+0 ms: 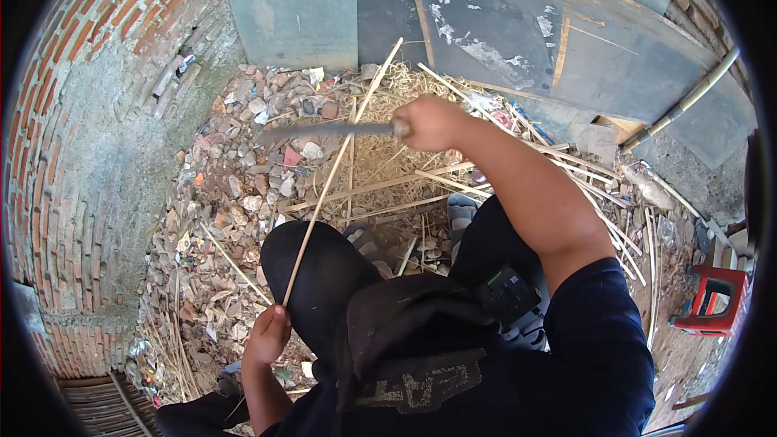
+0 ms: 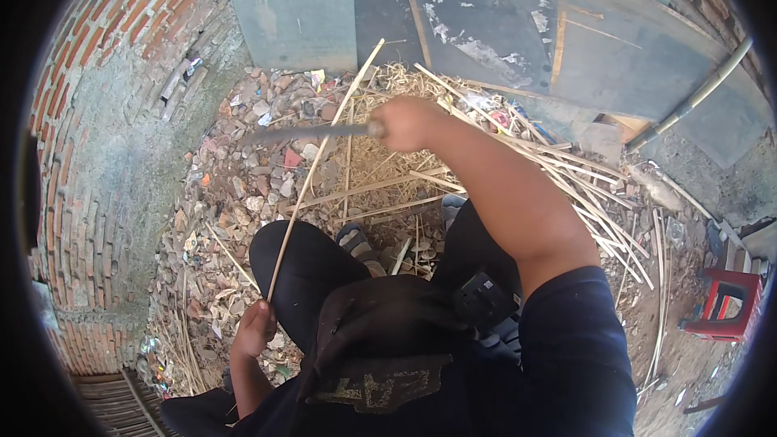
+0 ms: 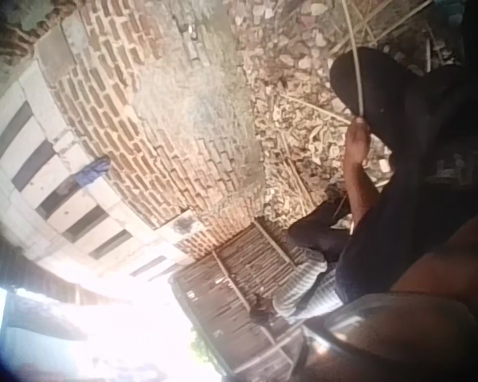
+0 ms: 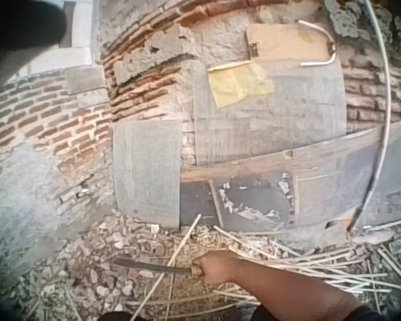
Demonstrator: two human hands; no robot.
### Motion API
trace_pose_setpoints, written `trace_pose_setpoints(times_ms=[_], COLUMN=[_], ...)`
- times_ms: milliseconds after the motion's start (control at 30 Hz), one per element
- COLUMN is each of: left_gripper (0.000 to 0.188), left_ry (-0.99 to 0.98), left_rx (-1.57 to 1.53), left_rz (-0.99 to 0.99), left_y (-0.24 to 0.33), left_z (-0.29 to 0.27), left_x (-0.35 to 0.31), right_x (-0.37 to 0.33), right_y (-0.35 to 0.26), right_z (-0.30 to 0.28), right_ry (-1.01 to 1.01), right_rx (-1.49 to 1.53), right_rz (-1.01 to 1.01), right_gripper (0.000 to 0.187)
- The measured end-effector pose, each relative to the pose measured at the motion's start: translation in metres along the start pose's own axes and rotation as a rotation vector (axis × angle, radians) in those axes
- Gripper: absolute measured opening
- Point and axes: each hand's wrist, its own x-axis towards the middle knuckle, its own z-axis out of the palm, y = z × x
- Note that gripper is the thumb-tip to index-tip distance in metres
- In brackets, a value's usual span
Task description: The person holds a bamboo stick with one hand and shaves along its length using a knife.
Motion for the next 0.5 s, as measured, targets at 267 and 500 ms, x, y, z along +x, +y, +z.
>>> trace_pose_setpoints(times_ms=[267, 500], left_gripper=[0.048, 0.049], left_ry=[0.021, -0.01], left_rx=[0.094, 0.02], left_rz=[0.119, 0.01], left_y=[-0.005, -0.005], left_z=[0.0, -0.004], left_x=[0.004, 0.0], right_x=[0.022, 0.007], right_y=[0.051, 0.01], right_z=[0.007, 0.003], right_ry=[0.145, 0.113], right_rx=[0.111, 0.118], right_rz=[0.086, 0.077], right_gripper=[0.03, 0.021])
